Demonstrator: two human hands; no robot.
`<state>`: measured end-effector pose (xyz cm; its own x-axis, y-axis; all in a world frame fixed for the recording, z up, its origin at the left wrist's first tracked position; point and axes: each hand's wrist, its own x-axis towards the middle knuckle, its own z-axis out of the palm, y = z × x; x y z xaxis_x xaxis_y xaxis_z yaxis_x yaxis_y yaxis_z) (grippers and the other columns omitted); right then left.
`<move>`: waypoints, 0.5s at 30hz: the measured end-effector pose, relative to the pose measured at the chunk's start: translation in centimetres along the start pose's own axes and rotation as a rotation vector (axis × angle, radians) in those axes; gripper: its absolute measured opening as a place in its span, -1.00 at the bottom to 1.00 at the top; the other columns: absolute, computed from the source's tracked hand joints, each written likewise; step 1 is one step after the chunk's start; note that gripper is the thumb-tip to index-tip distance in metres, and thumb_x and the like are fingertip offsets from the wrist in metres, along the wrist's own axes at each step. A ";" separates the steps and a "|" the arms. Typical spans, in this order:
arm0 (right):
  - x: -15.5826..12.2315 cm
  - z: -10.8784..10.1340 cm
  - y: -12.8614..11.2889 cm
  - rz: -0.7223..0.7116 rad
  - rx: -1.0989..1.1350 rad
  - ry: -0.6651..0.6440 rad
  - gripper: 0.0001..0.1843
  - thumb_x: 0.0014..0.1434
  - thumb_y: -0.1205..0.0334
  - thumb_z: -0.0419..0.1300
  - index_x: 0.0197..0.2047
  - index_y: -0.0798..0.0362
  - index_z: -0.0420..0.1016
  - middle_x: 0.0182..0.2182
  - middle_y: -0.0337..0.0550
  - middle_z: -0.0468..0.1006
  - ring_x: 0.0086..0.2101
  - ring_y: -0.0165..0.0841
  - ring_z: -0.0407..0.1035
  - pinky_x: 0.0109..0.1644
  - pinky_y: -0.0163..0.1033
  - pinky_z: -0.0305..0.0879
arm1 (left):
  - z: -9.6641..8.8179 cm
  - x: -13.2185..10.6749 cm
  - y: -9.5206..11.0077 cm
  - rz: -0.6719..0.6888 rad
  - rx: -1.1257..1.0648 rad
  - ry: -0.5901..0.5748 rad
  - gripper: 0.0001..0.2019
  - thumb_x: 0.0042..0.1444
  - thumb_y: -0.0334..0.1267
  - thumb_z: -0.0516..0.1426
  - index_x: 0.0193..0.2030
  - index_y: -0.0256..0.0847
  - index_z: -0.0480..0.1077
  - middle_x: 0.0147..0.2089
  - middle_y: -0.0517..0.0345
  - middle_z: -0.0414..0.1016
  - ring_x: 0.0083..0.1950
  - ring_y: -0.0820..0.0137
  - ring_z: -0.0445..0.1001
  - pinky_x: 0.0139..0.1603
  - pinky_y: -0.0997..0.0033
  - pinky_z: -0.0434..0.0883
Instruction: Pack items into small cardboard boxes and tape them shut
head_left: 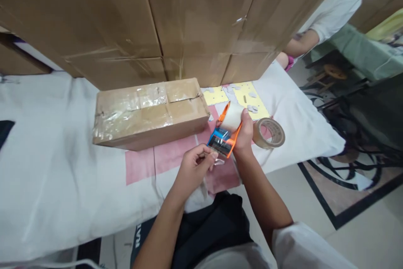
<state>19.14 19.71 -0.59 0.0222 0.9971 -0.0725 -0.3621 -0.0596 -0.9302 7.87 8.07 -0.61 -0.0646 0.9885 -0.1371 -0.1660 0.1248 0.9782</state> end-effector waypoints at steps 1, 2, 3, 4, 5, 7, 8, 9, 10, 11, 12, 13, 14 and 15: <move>0.1 -0.1 0.0 0.029 0.010 0.010 -0.46 0.19 -0.28 0.11 -0.18 0.07 0.48 -0.55 -0.21 0.52 -0.47 -0.28 0.51 -0.40 -0.20 0.47 | -0.1 0.0 0.0 -0.009 -0.001 -0.009 -0.70 0.20 -0.06 0.19 -0.45 -0.20 0.33 -0.57 0.30 0.32 -0.51 0.52 0.30 -0.43 0.52 0.28; 0.2 -0.1 0.1 0.052 0.009 0.019 -0.47 0.20 -0.27 0.12 -0.16 0.07 0.47 -0.55 -0.22 0.51 -0.49 -0.29 0.50 -0.41 -0.20 0.46 | -0.1 0.1 0.0 -0.012 -0.002 -0.013 -0.70 0.20 -0.05 0.19 -0.44 -0.20 0.33 -0.56 0.30 0.31 -0.51 0.52 0.31 -0.43 0.52 0.28; 0.3 -0.2 0.2 0.061 0.001 0.020 -0.47 0.20 -0.27 0.12 -0.15 0.07 0.47 -0.55 -0.23 0.51 -0.50 -0.30 0.49 -0.41 -0.20 0.46 | -0.2 0.1 0.0 -0.012 -0.001 -0.014 -0.70 0.21 -0.05 0.19 -0.43 -0.20 0.34 -0.56 0.30 0.31 -0.50 0.52 0.31 -0.44 0.52 0.27; 0.3 -0.3 0.3 0.067 -0.009 0.014 -0.47 0.19 -0.27 0.12 -0.16 0.07 0.47 -0.55 -0.24 0.50 -0.50 -0.30 0.49 -0.42 -0.20 0.45 | -0.2 0.1 0.0 -0.009 0.002 -0.011 -0.70 0.21 -0.04 0.19 -0.42 -0.20 0.34 -0.55 0.30 0.31 -0.50 0.52 0.31 -0.44 0.52 0.27; 0.4 -0.3 0.3 0.070 -0.016 0.004 -0.46 0.19 -0.28 0.12 -0.16 0.08 0.47 -0.56 -0.24 0.49 -0.51 -0.31 0.48 -0.43 -0.20 0.45 | -0.2 0.1 0.0 -0.006 0.004 -0.009 -0.70 0.21 -0.04 0.19 -0.42 -0.20 0.34 -0.54 0.29 0.31 -0.49 0.52 0.31 -0.43 0.52 0.27; 0.4 -0.4 0.4 0.070 -0.030 -0.015 -0.44 0.20 -0.29 0.11 -0.15 0.08 0.48 -0.56 -0.24 0.49 -0.52 -0.31 0.47 -0.46 -0.21 0.42 | -0.3 0.0 0.0 -0.010 0.010 -0.011 -0.70 0.21 -0.04 0.19 -0.42 -0.21 0.34 -0.53 0.29 0.32 -0.49 0.52 0.30 -0.43 0.53 0.27; 0.4 -0.3 0.3 0.070 -0.036 -0.018 -0.44 0.21 -0.29 0.10 -0.14 0.09 0.48 -0.57 -0.24 0.49 -0.53 -0.31 0.47 -0.48 -0.21 0.41 | -0.3 0.0 0.1 -0.016 0.013 -0.015 -0.70 0.21 -0.05 0.19 -0.42 -0.21 0.35 -0.53 0.29 0.32 -0.48 0.52 0.29 -0.43 0.53 0.27; 0.4 -0.3 0.3 0.071 -0.041 -0.019 -0.44 0.21 -0.28 0.09 -0.14 0.09 0.48 -0.56 -0.24 0.49 -0.54 -0.31 0.46 -0.49 -0.21 0.40 | -0.3 -0.1 0.2 -0.022 0.016 -0.021 -0.71 0.21 -0.06 0.19 -0.41 -0.21 0.35 -0.52 0.29 0.32 -0.48 0.52 0.29 -0.43 0.53 0.27; 0.3 -0.2 0.2 0.070 -0.047 -0.016 -0.45 0.22 -0.27 0.08 -0.13 0.09 0.47 -0.56 -0.23 0.49 -0.55 -0.31 0.46 -0.50 -0.21 0.40 | -0.3 -0.1 0.2 -0.026 0.018 -0.026 -0.71 0.22 -0.06 0.19 -0.41 -0.21 0.35 -0.52 0.29 0.32 -0.48 0.52 0.29 -0.43 0.53 0.27; 0.3 -0.2 0.2 0.068 -0.053 -0.013 -0.45 0.23 -0.27 0.08 -0.13 0.09 0.47 -0.55 -0.23 0.50 -0.55 -0.32 0.46 -0.49 -0.21 0.40 | -0.3 -0.1 0.3 -0.029 0.023 -0.027 -0.72 0.22 -0.07 0.18 -0.40 -0.21 0.35 -0.52 0.29 0.32 -0.48 0.53 0.28 -0.42 0.53 0.27; 0.2 -0.1 0.1 0.064 -0.058 -0.011 -0.46 0.23 -0.26 0.07 -0.14 0.09 0.47 -0.54 -0.23 0.50 -0.55 -0.32 0.46 -0.49 -0.22 0.40 | -0.3 -0.1 0.4 -0.031 0.030 -0.025 -0.73 0.22 -0.08 0.18 -0.40 -0.21 0.36 -0.52 0.29 0.32 -0.48 0.52 0.28 -0.42 0.53 0.27; 0.2 -0.1 0.1 0.060 -0.063 -0.012 -0.46 0.24 -0.26 0.07 -0.15 0.10 0.47 -0.53 -0.23 0.50 -0.55 -0.33 0.46 -0.48 -0.22 0.40 | -0.3 -0.1 0.5 -0.032 0.038 -0.019 -0.73 0.22 -0.08 0.18 -0.40 -0.21 0.36 -0.52 0.29 0.32 -0.48 0.52 0.28 -0.42 0.53 0.27; 0.3 -0.2 0.2 0.055 -0.068 -0.017 -0.46 0.24 -0.26 0.07 -0.16 0.10 0.47 -0.53 -0.22 0.50 -0.54 -0.34 0.46 -0.47 -0.23 0.40 | -0.3 0.0 0.5 -0.033 0.045 -0.010 -0.73 0.22 -0.08 0.18 -0.40 -0.21 0.36 -0.52 0.29 0.31 -0.48 0.52 0.28 -0.42 0.53 0.27; 0.3 -0.2 0.3 0.049 -0.076 -0.022 -0.46 0.24 -0.26 0.07 -0.17 0.09 0.47 -0.52 -0.22 0.50 -0.52 -0.34 0.47 -0.46 -0.23 0.40 | -0.3 0.0 0.5 -0.035 0.050 -0.003 -0.73 0.22 -0.08 0.17 -0.41 -0.21 0.35 -0.53 0.30 0.31 -0.48 0.52 0.28 -0.43 0.53 0.27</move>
<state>19.26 20.01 -0.94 -0.0146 0.9937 -0.1110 -0.2909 -0.1104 -0.9504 7.47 8.07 -0.15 -0.0564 0.9837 -0.1708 -0.1184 0.1633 0.9794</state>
